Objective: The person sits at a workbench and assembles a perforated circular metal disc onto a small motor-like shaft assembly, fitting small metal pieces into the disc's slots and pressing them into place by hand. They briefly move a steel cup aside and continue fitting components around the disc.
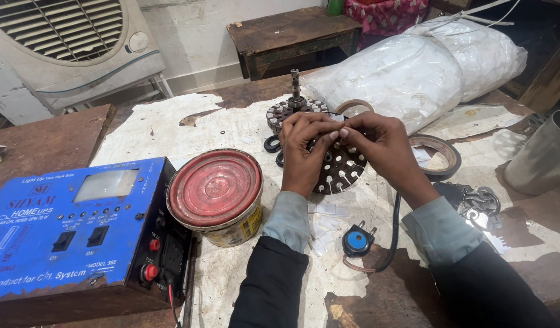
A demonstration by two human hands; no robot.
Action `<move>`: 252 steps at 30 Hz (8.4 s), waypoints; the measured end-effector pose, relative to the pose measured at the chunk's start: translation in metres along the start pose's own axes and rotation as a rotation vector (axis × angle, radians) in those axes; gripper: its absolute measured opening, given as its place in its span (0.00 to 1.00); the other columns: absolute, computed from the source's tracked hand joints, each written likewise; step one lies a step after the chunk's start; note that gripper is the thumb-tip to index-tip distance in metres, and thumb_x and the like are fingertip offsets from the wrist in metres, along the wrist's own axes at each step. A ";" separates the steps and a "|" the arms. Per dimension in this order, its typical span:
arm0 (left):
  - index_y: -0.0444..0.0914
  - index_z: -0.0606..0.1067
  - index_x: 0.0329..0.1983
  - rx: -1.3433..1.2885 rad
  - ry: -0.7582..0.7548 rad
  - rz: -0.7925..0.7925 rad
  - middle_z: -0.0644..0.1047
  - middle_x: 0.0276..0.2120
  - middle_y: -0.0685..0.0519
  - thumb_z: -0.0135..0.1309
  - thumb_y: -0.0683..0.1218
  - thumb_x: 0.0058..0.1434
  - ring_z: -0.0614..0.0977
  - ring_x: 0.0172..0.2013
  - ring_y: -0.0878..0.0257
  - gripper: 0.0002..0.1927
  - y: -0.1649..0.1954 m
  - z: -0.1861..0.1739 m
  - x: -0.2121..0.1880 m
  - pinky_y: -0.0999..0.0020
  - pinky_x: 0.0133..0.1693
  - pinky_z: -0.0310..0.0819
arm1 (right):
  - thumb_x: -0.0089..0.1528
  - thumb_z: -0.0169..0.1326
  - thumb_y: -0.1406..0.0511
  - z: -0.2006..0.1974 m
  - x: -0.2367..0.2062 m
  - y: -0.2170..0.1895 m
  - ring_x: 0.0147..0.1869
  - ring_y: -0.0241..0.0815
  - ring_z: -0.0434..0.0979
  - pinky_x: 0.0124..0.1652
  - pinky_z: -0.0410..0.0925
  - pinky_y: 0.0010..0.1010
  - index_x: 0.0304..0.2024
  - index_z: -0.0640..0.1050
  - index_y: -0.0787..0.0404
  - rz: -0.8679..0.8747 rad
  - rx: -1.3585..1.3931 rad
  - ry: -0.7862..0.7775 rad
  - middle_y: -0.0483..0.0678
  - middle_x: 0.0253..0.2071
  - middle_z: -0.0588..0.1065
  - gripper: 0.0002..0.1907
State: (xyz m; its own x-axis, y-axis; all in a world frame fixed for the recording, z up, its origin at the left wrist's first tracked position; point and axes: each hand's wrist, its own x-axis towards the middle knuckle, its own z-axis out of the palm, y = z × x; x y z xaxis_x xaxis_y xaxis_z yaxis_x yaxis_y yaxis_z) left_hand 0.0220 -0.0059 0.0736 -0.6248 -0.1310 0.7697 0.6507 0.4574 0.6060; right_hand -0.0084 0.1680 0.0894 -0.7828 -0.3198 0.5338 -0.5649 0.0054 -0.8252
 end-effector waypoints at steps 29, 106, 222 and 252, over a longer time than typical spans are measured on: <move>0.41 0.62 0.72 -0.225 -0.045 -0.139 0.80 0.57 0.55 0.69 0.46 0.56 0.75 0.64 0.59 0.43 0.008 -0.005 0.006 0.56 0.71 0.56 | 0.67 0.57 0.67 -0.012 0.002 0.009 0.42 0.37 0.82 0.44 0.76 0.26 0.47 0.81 0.68 0.122 0.462 -0.189 0.50 0.40 0.81 0.10; 0.35 0.76 0.51 -0.802 -0.061 -0.392 0.76 0.38 0.57 0.56 0.48 0.72 0.74 0.40 0.73 0.12 -0.041 0.014 -0.005 0.77 0.43 0.69 | 0.63 0.67 0.65 0.024 -0.007 -0.017 0.36 0.51 0.81 0.35 0.70 0.38 0.39 0.82 0.64 -0.395 -0.802 0.321 0.52 0.35 0.78 0.08; 0.32 0.75 0.50 -0.552 0.117 -0.465 0.79 0.39 0.51 0.56 0.47 0.67 0.79 0.36 0.68 0.15 -0.031 0.021 -0.010 0.73 0.37 0.77 | 0.58 0.60 0.66 0.021 0.000 0.001 0.66 0.61 0.65 0.62 0.58 0.50 0.67 0.65 0.63 -0.255 -0.691 0.078 0.59 0.64 0.66 0.35; 0.31 0.76 0.45 -0.547 0.104 -0.471 0.79 0.34 0.52 0.62 0.47 0.62 0.78 0.33 0.70 0.15 -0.031 0.019 -0.012 0.74 0.34 0.76 | 0.56 0.62 0.64 0.022 0.000 0.000 0.66 0.60 0.66 0.60 0.60 0.49 0.67 0.66 0.63 -0.286 -0.732 0.087 0.58 0.64 0.66 0.37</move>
State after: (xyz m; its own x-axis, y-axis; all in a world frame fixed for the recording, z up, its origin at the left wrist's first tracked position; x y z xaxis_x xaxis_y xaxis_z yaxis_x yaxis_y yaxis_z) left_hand 0.0013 -0.0017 0.0415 -0.8650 -0.3010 0.4015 0.4628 -0.1693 0.8701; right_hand -0.0024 0.1472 0.0848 -0.5822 -0.3280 0.7440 -0.7517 0.5659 -0.3387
